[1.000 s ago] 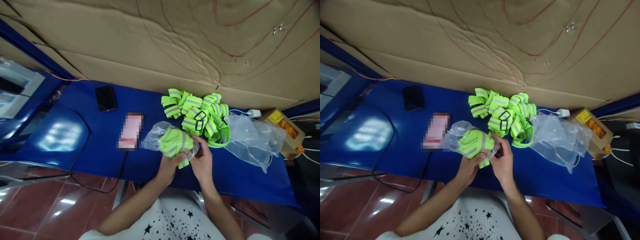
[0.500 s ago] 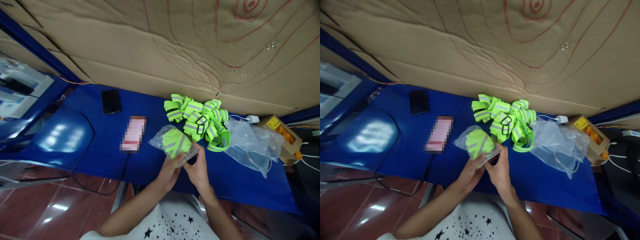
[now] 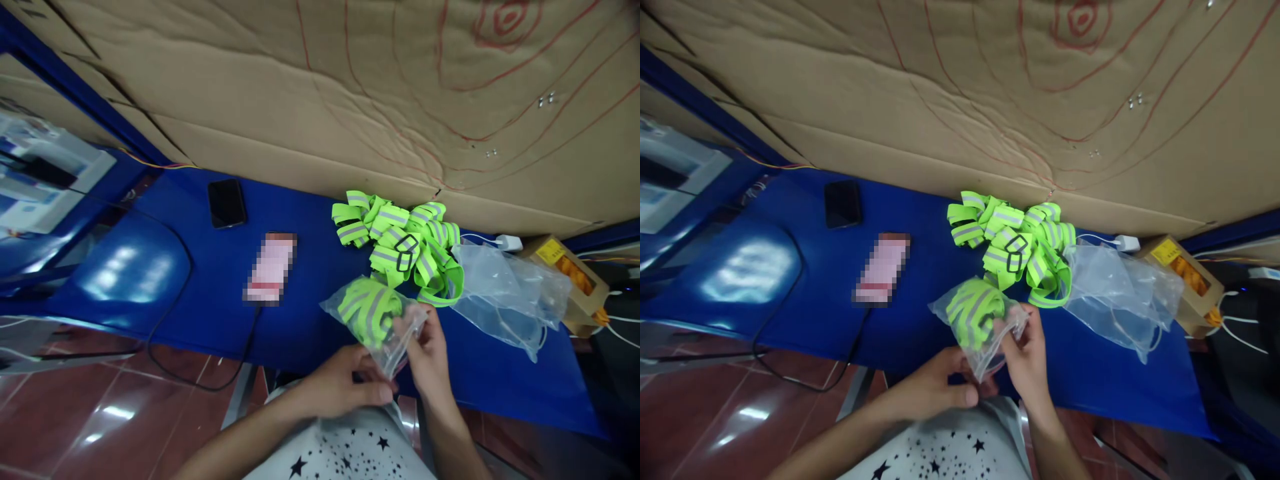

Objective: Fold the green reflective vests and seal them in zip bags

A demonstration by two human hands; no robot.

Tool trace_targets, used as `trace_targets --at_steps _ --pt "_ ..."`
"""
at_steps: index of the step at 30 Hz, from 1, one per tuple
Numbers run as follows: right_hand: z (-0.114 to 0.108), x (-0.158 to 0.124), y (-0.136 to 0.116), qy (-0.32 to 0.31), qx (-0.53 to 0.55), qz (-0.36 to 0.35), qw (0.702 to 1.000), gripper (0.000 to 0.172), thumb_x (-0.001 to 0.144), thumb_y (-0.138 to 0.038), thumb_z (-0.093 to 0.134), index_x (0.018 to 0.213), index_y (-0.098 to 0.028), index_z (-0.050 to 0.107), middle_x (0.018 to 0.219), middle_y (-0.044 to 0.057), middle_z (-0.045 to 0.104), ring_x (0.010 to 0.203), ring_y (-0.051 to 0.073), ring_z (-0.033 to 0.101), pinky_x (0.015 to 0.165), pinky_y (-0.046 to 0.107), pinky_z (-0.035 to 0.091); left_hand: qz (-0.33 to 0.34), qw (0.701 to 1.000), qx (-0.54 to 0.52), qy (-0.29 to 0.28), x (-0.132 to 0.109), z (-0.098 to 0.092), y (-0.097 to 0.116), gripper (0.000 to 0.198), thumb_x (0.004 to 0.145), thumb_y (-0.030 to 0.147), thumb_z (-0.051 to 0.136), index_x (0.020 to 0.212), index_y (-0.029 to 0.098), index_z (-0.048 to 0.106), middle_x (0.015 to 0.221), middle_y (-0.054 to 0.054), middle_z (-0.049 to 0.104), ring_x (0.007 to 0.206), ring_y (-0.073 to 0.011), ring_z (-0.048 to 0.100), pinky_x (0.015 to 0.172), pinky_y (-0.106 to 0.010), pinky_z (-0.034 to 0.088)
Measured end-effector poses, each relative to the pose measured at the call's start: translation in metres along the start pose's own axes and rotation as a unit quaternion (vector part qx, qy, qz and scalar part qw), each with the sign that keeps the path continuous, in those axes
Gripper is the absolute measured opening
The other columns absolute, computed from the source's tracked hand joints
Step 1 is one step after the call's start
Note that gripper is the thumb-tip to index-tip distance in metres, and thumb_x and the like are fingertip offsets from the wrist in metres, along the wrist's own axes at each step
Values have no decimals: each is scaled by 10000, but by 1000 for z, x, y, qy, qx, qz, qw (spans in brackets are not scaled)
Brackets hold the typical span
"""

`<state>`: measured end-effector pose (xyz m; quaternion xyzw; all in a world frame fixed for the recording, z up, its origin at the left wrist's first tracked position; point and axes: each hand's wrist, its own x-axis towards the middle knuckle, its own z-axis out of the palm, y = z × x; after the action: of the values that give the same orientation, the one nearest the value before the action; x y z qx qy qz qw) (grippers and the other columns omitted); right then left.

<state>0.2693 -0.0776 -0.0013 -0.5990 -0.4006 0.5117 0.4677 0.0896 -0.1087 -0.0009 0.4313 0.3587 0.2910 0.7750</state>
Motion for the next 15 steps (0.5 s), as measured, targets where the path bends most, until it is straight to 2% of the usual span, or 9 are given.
trace_targets --at_steps 2,3,5,6,8,10,12,14,15 --pt "-1 -6 -11 -22 98 57 993 344 862 -404 784 1036 -246 532 723 -66 588 567 100 572 563 229 504 78 975 177 110 -16 -6 3 466 758 613 839 964 198 787 869 -73 760 814 -220 694 820 -365 553" --pt "0 -9 -17 -43 132 77 987 332 879 -402 770 1048 -251 528 721 -63 604 576 107 604 578 235 530 144 940 240 193 -21 -10 5 424 705 549 902 940 215 789 892 -70 757 840 -230 693 841 -382 559" --pt "0 -13 -25 -106 171 90 975 355 891 -385 766 1118 -277 516 754 -50 654 632 144 681 621 274 585 270 863 282 320 -24 -19 11 548 521 422 1021 987 255 789 1059 -89 750 1020 -287 691 950 -437 554" --pt "0 -13 -28 -151 177 81 969 401 892 -378 768 1185 -302 505 792 -41 682 681 167 714 655 307 609 307 846 268 344 -22 -24 17 672 440 369 1050 1050 275 785 1154 -101 735 1123 -317 670 1011 -457 536" --pt "-4 -10 -33 -243 157 42 956 584 881 -371 786 1359 -370 450 853 -32 714 738 195 734 691 353 624 295 881 218 298 -12 -34 32 838 451 284 1050 1231 293 745 1312 -128 694 1269 -345 619 1109 -451 480" --pt "-10 1 -36 -299 69 -15 952 687 857 -346 816 1444 -385 462 829 -35 708 696 179 697 663 330 596 226 940 174 188 1 -45 50 658 666 284 958 1283 262 733 1272 -138 724 1172 -310 679 1028 -387 516" --pt "-15 18 -38 -278 -61 -85 955 451 866 -334 808 1289 -323 655 735 -38 658 616 140 609 593 279 523 173 969 133 118 16 -56 64 388 824 338 836 1188 214 779 1110 -126 774 971 -260 724 851 -322 542" --pt "-16 39 -38 -208 -153 -147 955 127 896 -363 771 943 -245 761 666 -29 598 581 117 526 538 253 443 152 979 108 78 31 -65 70 314 867 402 788 1093 184 811 991 -102 789 870 -236 716 765 -291 525" --pt "-15 50 -36 -187 -168 -161 954 189 896 -386 765 808 -220 741 636 -28 569 568 110 494 519 247 414 147 982 96 69 38 -69 70 327 865 433 787 1067 179 820 961 -93 793 866 -238 715 767 -290 523"
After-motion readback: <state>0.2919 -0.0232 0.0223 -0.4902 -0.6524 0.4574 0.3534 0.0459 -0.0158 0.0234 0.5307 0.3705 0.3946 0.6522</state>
